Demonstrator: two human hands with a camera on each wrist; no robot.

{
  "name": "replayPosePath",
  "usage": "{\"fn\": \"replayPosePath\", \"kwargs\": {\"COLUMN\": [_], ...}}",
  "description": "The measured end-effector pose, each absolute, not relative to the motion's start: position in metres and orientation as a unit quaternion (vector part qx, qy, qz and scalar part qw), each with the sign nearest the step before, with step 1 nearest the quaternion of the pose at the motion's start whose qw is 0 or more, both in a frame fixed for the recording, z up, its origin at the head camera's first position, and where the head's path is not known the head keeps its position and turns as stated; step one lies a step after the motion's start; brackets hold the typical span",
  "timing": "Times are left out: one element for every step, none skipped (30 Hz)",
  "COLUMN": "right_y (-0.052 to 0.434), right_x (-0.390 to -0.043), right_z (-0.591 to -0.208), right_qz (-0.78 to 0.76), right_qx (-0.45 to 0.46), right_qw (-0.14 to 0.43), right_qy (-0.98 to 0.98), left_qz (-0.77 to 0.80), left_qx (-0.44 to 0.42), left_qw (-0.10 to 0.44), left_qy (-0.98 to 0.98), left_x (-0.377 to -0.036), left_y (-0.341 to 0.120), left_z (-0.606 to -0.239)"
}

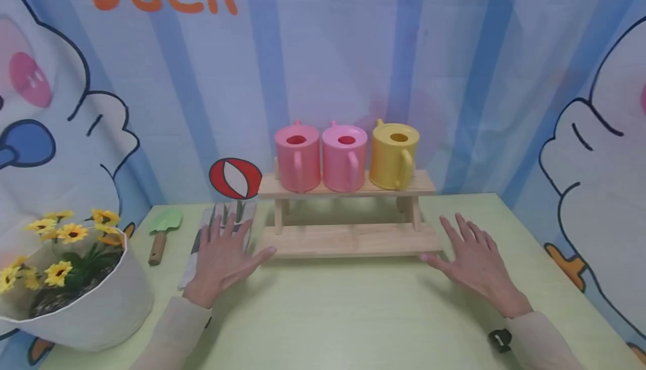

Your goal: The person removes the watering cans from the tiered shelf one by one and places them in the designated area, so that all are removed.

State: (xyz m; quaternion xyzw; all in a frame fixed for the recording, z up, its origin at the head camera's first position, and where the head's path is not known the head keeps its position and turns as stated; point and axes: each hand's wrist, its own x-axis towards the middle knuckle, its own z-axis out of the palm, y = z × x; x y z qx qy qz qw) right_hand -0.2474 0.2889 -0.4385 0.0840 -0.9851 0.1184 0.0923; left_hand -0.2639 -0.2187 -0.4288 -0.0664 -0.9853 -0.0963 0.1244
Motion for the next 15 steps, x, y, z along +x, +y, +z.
{"fn": "replayPosePath", "kwargs": {"right_y": [0.289,0.288,0.287,0.286,0.286,0.285,0.284,0.283,0.282,0.280,0.279,0.277,0.275,0.274,0.273], "right_x": [-0.247,-0.247,-0.246,-0.245,-0.244,-0.243,-0.242,-0.241,-0.239,-0.238,-0.238,-0.238,-0.238,-0.238,-0.239], "right_z": [-0.438,-0.436,-0.435,-0.432,-0.430,-0.427,-0.424,-0.420,-0.417,-0.414,-0.411,-0.408,-0.404,-0.401,-0.398], "right_qz": [0.123,0.129,0.137,0.145,0.155,0.168,0.183,0.200,0.220,0.244,0.270,0.297,0.323,0.348,0.370], "right_qx": [0.084,0.084,0.082,0.081,0.079,0.076,0.072,0.067,0.061,0.058,0.051,0.045,0.040,0.035,0.030], "right_qw": [0.096,0.099,0.103,0.109,0.116,0.123,0.129,0.131,0.134,0.135,0.134,0.134,0.133,0.134,0.136], "right_qy": [-0.984,-0.983,-0.982,-0.980,-0.978,-0.975,-0.972,-0.969,-0.964,-0.959,-0.952,-0.944,-0.936,-0.927,-0.918], "left_qz": [-0.096,-0.097,-0.100,-0.105,-0.110,-0.118,-0.126,-0.138,-0.153,-0.171,-0.192,-0.215,-0.236,-0.260,-0.282], "left_qx": [-0.062,-0.058,-0.055,-0.054,-0.052,-0.051,-0.049,-0.047,-0.043,-0.039,-0.035,-0.030,-0.023,-0.017,-0.009], "left_qw": [0.120,0.118,0.118,0.118,0.119,0.120,0.120,0.120,0.118,0.114,0.110,0.104,0.098,0.092,0.084], "left_qy": [-0.986,-0.987,-0.986,-0.986,-0.985,-0.984,-0.984,-0.982,-0.980,-0.978,-0.975,-0.971,-0.967,-0.961,-0.956], "left_x": [-0.264,-0.264,-0.264,-0.264,-0.264,-0.265,-0.265,-0.265,-0.265,-0.265,-0.264,-0.264,-0.264,-0.265,-0.265], "left_y": [-0.218,-0.218,-0.218,-0.217,-0.216,-0.215,-0.214,-0.213,-0.212,-0.211,-0.210,-0.209,-0.208,-0.206,-0.205], "left_z": [-0.428,-0.428,-0.428,-0.428,-0.428,-0.428,-0.428,-0.428,-0.427,-0.426,-0.425,-0.424,-0.423,-0.422,-0.422]}}
